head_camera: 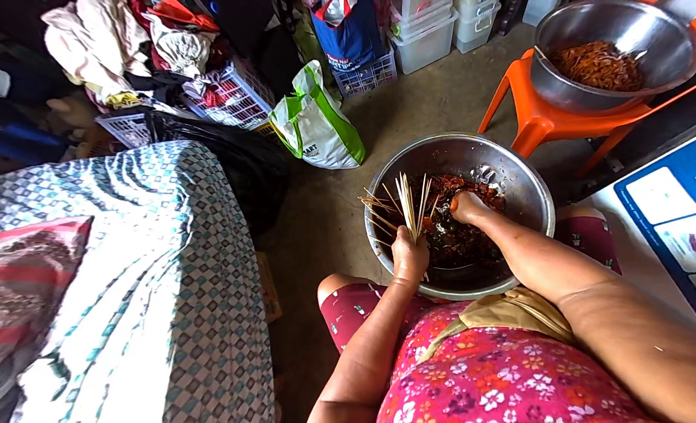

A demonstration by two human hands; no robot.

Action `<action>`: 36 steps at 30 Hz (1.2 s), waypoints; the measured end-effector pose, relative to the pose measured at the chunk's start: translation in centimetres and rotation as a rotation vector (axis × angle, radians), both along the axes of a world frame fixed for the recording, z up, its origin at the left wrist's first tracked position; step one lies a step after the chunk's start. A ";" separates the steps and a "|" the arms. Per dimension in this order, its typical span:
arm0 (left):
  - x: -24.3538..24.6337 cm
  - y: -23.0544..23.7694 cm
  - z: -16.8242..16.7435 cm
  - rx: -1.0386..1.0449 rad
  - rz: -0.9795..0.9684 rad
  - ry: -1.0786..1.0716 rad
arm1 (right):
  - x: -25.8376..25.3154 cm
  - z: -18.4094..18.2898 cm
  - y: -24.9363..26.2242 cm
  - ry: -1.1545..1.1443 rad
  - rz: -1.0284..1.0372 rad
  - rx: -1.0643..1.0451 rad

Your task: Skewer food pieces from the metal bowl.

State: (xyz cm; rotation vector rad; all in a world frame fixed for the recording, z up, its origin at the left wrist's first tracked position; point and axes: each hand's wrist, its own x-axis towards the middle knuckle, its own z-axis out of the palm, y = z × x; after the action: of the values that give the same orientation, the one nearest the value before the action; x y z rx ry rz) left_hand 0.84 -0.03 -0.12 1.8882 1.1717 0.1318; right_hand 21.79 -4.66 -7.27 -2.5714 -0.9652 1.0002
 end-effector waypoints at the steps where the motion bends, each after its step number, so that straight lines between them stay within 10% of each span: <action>1: 0.0 0.0 0.0 -0.001 -0.006 0.001 | 0.3 -0.2 -0.1 0.004 0.003 0.020; 9: 0.1 0.0 -0.1 0.006 -0.023 0.014 | -0.7 0.1 0.1 -0.005 0.146 -0.066; 17: 0.0 0.1 -0.3 -0.041 -0.061 -0.020 | 0.0 1.9 0.1 0.918 -0.801 0.714; 36: 0.1 -0.1 0.3 -0.011 -0.092 0.034 | -1.0 3.4 0.2 1.043 -0.936 0.810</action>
State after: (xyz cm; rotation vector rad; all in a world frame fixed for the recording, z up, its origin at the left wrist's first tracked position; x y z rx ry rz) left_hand 0.96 -0.16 0.22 1.9381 1.1032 0.0430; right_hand 20.83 -4.47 -3.89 -1.2153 0.1503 1.0701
